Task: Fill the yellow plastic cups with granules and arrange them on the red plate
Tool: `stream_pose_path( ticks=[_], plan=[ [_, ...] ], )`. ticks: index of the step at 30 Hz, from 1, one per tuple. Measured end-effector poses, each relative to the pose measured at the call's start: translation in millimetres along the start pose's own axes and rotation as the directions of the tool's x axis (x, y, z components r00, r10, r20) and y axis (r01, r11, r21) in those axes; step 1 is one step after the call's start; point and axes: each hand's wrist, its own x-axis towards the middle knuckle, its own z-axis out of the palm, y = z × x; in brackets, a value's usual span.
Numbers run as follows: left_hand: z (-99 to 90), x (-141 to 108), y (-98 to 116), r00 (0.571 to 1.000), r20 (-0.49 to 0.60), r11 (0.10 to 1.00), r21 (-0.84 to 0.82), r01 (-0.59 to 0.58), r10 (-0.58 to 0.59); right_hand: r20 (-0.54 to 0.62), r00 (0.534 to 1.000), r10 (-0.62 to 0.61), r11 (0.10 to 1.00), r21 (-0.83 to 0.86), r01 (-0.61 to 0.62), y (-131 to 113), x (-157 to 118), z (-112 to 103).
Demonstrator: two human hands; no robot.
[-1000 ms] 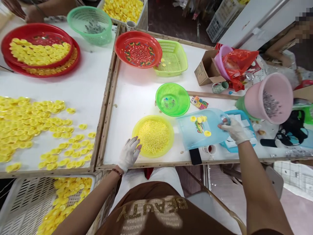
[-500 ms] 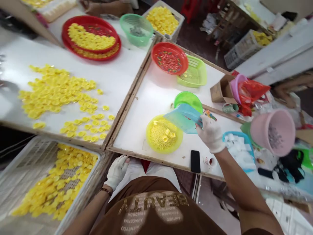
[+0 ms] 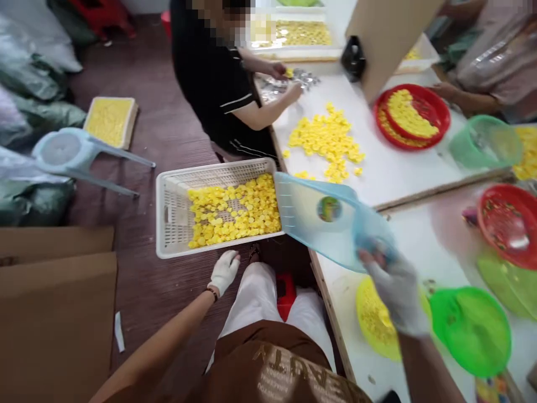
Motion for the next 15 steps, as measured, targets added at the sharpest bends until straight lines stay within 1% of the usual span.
stream_pose_path(
  ticks=[1, 2, 3, 4, 5, 6, 7, 9, 11, 13, 15],
  plan=[
    [-18.2, 15, -21, 0.996, -0.064, 0.998, -0.004, 0.061, -0.061, 0.085, 0.995, -0.060, 0.998, 0.008, 0.059, -21, 25, 52],
    [-36.3, 28, -43, 0.983, -0.127, 0.992, -0.009, 0.129, -0.129, 0.182, 0.976, -0.119, 0.992, -0.009, 0.123, -38, 50, 105],
    [-53.8, 40, -66, 0.962, -0.187, 0.979, -0.015, 0.201, -0.201, 0.271, 0.951, -0.149, 0.981, -0.080, 0.176, -53, 73, 156],
    [-70.3, 50, -89, 0.933, -0.239, 0.962, -0.023, 0.273, -0.270, 0.370, 0.919, -0.136, 0.958, -0.188, 0.217, -64, 95, 205],
    [-85.0, 59, -112, 0.902, -0.276, 0.941, -0.033, 0.336, -0.332, 0.469, 0.878, -0.094, 0.926, -0.282, 0.250, -72, 115, 249],
    [-97.3, 68, -135, 0.876, -0.296, 0.922, -0.045, 0.385, -0.380, 0.506, 0.861, -0.059, 0.912, -0.323, 0.253, -77, 133, 289],
    [-106.9, 76, -156, 0.860, -0.296, 0.907, -0.056, 0.418, -0.415, 0.534, 0.845, -0.033, 0.901, -0.350, 0.256, -79, 149, 324],
    [-116.3, 94, -193, 0.858, -0.249, 0.892, -0.076, 0.445, -0.449, 0.568, 0.822, 0.029, 0.889, -0.391, 0.239, -74, 176, 380],
    [-112.8, 118, -223, 0.871, -0.162, 0.886, -0.098, 0.454, -0.464, 0.581, 0.809, 0.089, 0.881, -0.425, 0.208, -63, 198, 421],
    [-98.7, 149, -247, 0.867, -0.071, 0.868, -0.121, 0.482, -0.492, 0.571, 0.809, 0.139, 0.878, -0.449, 0.166, -46, 214, 451],
    [-78.1, 182, -268, 0.841, 0.006, 0.832, -0.143, 0.536, -0.540, 0.555, 0.813, 0.177, 0.881, -0.457, 0.120, -26, 225, 476]
  ],
)
